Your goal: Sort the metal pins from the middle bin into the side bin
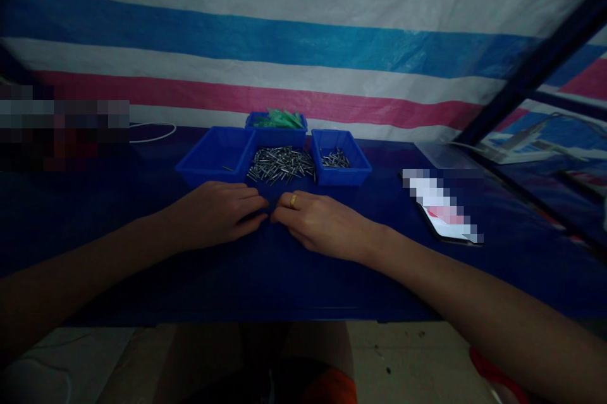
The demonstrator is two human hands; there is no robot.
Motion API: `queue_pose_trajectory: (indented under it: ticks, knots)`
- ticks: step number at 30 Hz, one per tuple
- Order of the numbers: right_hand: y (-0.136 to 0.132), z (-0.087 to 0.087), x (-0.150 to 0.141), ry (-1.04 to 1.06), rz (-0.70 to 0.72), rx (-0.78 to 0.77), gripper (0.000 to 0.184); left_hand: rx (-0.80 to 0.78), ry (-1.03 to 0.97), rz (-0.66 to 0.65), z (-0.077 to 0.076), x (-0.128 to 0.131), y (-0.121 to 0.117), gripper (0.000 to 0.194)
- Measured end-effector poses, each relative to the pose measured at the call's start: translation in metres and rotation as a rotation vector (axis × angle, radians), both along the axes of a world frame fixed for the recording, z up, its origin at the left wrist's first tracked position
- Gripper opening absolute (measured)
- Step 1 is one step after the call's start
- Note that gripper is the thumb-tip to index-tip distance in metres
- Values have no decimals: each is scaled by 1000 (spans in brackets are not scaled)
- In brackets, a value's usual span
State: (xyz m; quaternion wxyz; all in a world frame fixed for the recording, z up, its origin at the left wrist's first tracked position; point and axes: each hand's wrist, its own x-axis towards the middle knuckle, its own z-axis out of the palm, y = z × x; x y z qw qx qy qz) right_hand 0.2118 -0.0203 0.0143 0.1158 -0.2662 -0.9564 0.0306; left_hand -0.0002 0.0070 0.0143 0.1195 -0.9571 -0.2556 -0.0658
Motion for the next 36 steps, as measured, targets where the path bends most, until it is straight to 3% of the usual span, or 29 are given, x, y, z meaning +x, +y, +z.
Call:
queue_pose_trajectory:
  ticks: [19, 27, 36]
  knots:
    - [-4, 5, 0, 96, 57, 127, 22, -146, -103, -121, -3, 3, -2, 15]
    - [0, 2, 1, 3, -47, 59, 21, -154, -125, -21, 0, 4, -2, 12]
    - [0, -1, 0, -55, -13, -12, 21, -102, -167, 2, 1, 2, -2, 14]
